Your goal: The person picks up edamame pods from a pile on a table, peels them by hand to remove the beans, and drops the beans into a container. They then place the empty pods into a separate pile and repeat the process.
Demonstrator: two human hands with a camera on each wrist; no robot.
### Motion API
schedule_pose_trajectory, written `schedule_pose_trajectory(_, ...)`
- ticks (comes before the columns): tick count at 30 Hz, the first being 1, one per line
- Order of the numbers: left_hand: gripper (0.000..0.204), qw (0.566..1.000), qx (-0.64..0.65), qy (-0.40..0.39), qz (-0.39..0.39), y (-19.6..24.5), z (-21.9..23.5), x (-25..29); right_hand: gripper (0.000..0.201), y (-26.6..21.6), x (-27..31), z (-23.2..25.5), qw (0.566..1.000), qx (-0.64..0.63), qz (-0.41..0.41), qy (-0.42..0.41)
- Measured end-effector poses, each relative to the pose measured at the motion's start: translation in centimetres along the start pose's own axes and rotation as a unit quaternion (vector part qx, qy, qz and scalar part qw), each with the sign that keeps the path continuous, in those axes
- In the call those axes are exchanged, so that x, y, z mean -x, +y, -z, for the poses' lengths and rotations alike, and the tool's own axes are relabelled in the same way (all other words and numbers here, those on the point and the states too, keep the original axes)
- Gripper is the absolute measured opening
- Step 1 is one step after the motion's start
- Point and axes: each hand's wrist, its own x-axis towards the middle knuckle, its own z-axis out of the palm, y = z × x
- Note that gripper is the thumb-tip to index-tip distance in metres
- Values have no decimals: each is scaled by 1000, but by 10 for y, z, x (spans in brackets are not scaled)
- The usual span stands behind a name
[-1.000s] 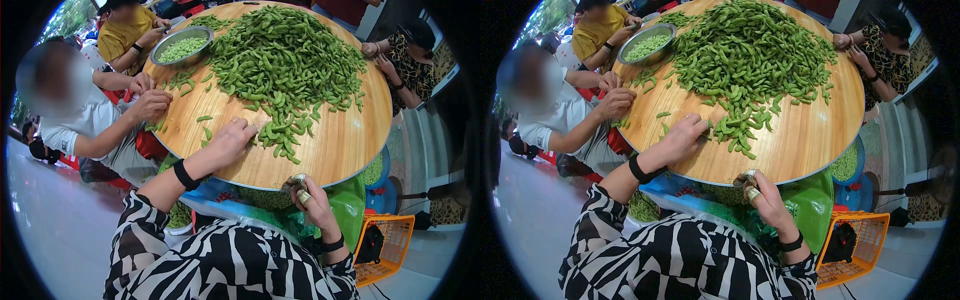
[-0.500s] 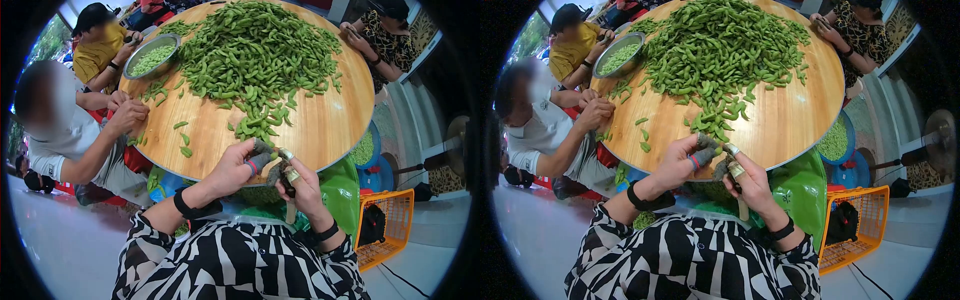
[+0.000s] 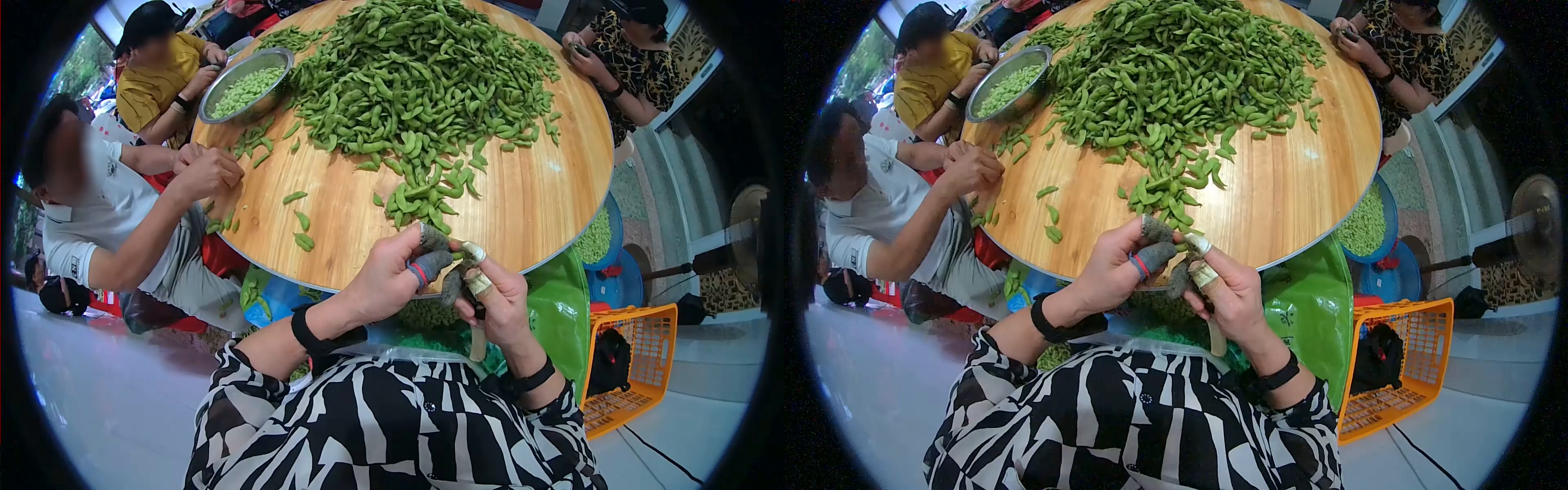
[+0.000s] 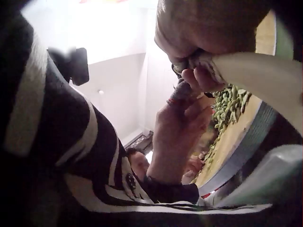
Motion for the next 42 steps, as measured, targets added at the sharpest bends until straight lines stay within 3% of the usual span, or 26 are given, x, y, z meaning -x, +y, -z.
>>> schedule_pose_trajectory(2,23,999,-17,4,-28,3,-1,-1,38,-3,-1,1,1000,-7,4,4)
schedule_pose_trajectory(4,19,997,60,-14,54,11,1,-2,36,-5,0,2,1000,3,-1,4)
schedule_pose_trajectory(5,19,996,60,-16,56,11,2,-2,36,-5,1,3,1000,3,-1,6)
schedule_pose_trajectory(7,23,945,282,-76,143,11,4,-2,36,-5,2,5,997,-72,-18,-26)
schedule_pose_trajectory(11,22,922,323,-96,190,5,8,-8,36,-9,2,4,993,-97,-61,-2)
schedule_pose_trajectory(12,21,985,153,-73,43,0,5,-11,37,-10,2,5,992,-102,-76,-3)
schedule_pose_trajectory(13,22,993,-24,-46,-105,-3,3,-11,38,-10,2,6,990,-107,-91,-4)
schedule_pose_trajectory(14,22,993,-24,-47,-102,-4,6,-11,38,-9,3,6,990,-109,-93,-1)
schedule_pose_trajectory(15,27,954,-201,-46,-217,7,10,-12,37,-8,4,5,986,-124,-108,-3)
schedule_pose_trajectory(16,32,870,-369,-42,-323,15,13,-12,36,-6,3,5,983,-138,-122,-6)
schedule_pose_trajectory(20,27,834,-445,-38,-325,21,11,-3,35,-4,4,7,980,-156,-121,-10)
schedule_pose_trajectory(22,15,891,-352,-63,-281,25,11,-5,34,-6,3,7,981,-148,-123,-20)
schedule_pose_trajectory(26,10,912,-298,-54,-276,24,8,-6,34,-7,3,11,986,-129,-99,-37)
schedule_pose_trajectory(32,15,925,-252,-69,-277,17,8,-11,34,-15,6,13,992,-86,-91,5)
schedule_pose_trajectory(33,13,973,-178,-80,-127,18,7,-9,33,-16,6,14,998,-32,-55,13)
schedule_pose_trajectory(34,12,991,-98,-90,27,20,6,-9,34,-16,6,15,999,22,-18,21)
schedule_pose_trajectory(35,12,991,-98,-90,27,21,6,-9,34,-16,6,17,999,21,-18,21)
schedule_pose_trajectory(37,11,977,65,-115,165,20,4,-10,32,-16,4,20,994,96,-10,48)
schedule_pose_trajectory(38,11,977,65,-116,167,19,2,-11,30,-20,1,18,987,152,23,50)
schedule_pose_trajectory(40,9,963,127,-80,222,14,-3,-12,29,-22,-4,15,989,138,29,48)
schedule_pose_trajectory(42,9,955,185,-97,211,4,-2,-14,25,-22,-6,16,987,158,24,32)
